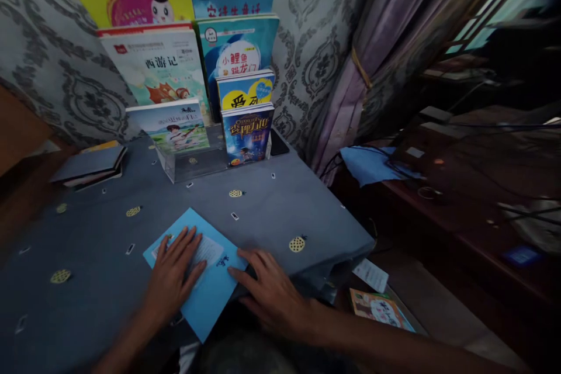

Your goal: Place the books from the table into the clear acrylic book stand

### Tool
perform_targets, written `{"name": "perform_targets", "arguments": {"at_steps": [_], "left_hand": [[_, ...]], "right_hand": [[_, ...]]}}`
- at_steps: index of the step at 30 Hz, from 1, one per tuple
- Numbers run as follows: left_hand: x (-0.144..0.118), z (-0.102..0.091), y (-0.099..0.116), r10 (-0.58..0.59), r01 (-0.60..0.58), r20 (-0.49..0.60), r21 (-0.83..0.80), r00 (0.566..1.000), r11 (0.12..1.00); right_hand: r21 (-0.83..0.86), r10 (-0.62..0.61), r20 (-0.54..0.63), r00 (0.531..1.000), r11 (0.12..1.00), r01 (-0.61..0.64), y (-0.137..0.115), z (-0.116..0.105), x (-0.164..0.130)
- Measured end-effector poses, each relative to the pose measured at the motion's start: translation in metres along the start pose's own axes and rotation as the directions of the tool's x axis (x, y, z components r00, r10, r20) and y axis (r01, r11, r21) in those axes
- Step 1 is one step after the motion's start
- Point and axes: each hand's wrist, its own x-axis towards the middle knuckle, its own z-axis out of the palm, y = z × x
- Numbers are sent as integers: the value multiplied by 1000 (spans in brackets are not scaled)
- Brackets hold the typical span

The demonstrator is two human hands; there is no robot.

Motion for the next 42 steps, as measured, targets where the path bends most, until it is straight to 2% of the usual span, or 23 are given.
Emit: {"name": "perform_targets", "arguments": {"at_steps": [2,5,7,10,14,18,21,23,26,28,31,35,36,37,38,39,40,42], "left_hand": [[-14,-7,4,110,-109,75,-27,991,994],[-36,-20,4,270,-250,202,-117,941,961],[-48,-28,3,299,-271,262,-140,917,953],[-57,-35,7,283,-261,311,-111,907,959],[-56,-36,11,286,-274,245,-82,926,958],[-53,-38,5,258,-235,94,-207,962,950],[-48,-45,0,174,-170,-28,-410,984,896],[-41,-55,1,84,-124,-96,-561,992,819],[-25,-72,8,-97,-12,-102,-746,990,666],[-14,-79,13,-235,65,-82,-827,969,558],[4,-80,16,-448,148,-67,-892,891,427],[36,-71,9,-701,201,-108,-917,705,344],[44,-68,7,-726,200,-109,-924,679,325],[53,-65,3,-732,197,-101,-930,674,309],[59,-62,-1,-718,209,-80,-929,692,305],[64,-57,-7,-680,236,-57,-914,731,330],[67,-53,-15,-632,280,-33,-878,774,388],[62,-43,-39,-541,403,38,-712,840,576]], "right_hand": [[-2,-2,-39,999,1000,2,-5,-1,0],[0,-25,-85,996,1000,25,-11,-1,1],[0,-59,-117,991,998,60,-13,0,1],[4,-101,-156,983,995,103,-13,5,3],[54,-98,-182,978,992,110,-12,8,4],[153,-140,-196,971,973,171,-6,0,8],[327,-145,-222,964,920,214,3,-7,18],[447,-92,-222,971,875,186,10,-10,30],[572,-12,-157,988,814,100,19,-10,53],[627,-8,-114,993,775,78,25,-7,67],[685,-14,-114,993,723,89,31,0,86],[759,148,-112,983,651,-12,39,1,104],[780,197,-100,975,624,-46,42,-1,108],[800,239,-88,967,596,-75,44,-4,112],[817,275,-71,959,567,-102,47,-7,116],[834,311,-46,949,535,-135,51,-9,119],[849,342,-4,940,497,-178,55,-11,123],[868,386,132,913,399,-295,63,-12,128]]}}
